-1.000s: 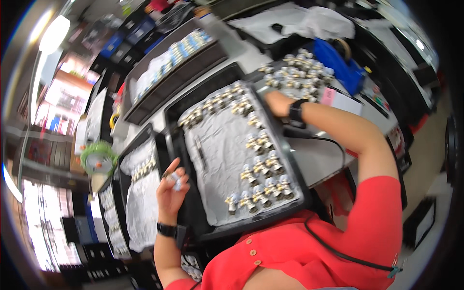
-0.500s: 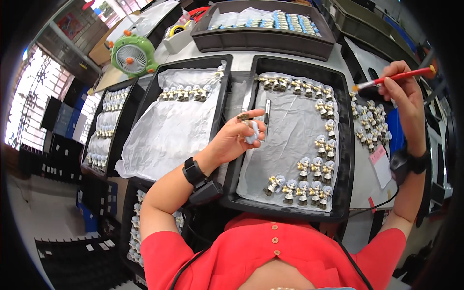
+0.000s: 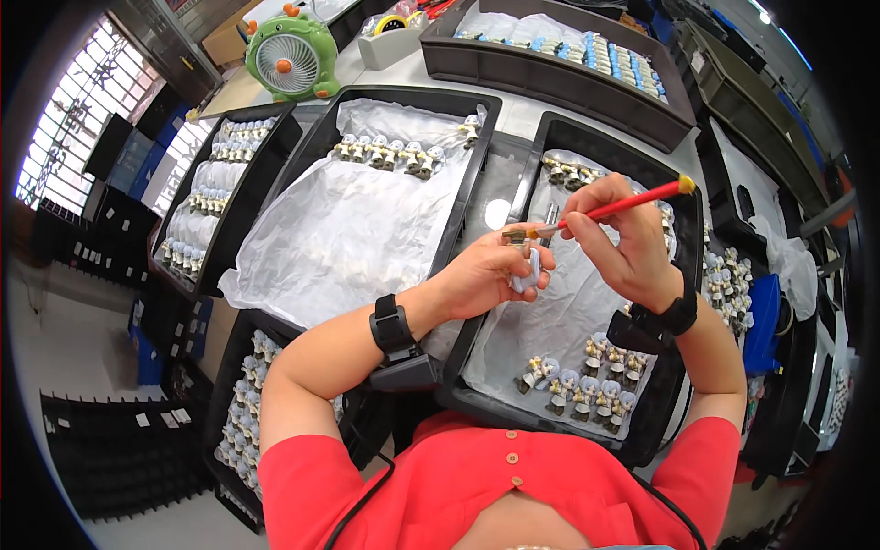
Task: The person picks small cylindrical components from a tray, uses a black pen-like tool to adjust or mark them, and then uses a red-handled tool to apply a small red piece to each component. The person places the finished components back into the tray.
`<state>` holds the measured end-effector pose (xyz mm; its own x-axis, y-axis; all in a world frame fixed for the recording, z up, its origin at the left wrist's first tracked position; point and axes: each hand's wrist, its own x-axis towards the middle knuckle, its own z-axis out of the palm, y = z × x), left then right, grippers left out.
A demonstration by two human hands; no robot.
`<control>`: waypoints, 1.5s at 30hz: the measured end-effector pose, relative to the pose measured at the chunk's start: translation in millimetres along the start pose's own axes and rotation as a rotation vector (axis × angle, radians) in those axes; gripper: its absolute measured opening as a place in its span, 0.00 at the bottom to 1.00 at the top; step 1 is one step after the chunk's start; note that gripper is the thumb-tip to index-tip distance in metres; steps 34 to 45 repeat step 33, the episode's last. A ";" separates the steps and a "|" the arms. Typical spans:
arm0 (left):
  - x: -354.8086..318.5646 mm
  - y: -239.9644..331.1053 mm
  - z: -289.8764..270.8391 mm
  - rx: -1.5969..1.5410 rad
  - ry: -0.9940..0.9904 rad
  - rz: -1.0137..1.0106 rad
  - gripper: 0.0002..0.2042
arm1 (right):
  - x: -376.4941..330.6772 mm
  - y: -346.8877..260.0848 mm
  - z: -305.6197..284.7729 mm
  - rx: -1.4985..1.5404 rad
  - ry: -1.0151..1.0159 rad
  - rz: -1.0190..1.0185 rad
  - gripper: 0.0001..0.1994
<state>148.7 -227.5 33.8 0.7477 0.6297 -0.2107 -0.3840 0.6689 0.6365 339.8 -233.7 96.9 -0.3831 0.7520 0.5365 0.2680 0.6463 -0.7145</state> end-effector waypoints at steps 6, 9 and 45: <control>2.2 -1.2 -2.0 -0.001 -0.024 -0.013 0.27 | -8.6 20.1 13.5 -0.024 0.011 -0.144 0.04; 3.2 -1.6 -1.4 -0.006 -0.007 -0.009 0.26 | -8.5 27.6 10.0 -0.099 0.045 -0.208 0.04; 2.3 -0.2 1.0 0.071 -0.008 -0.009 0.26 | -12.9 23.8 21.7 -0.140 0.019 -0.222 0.03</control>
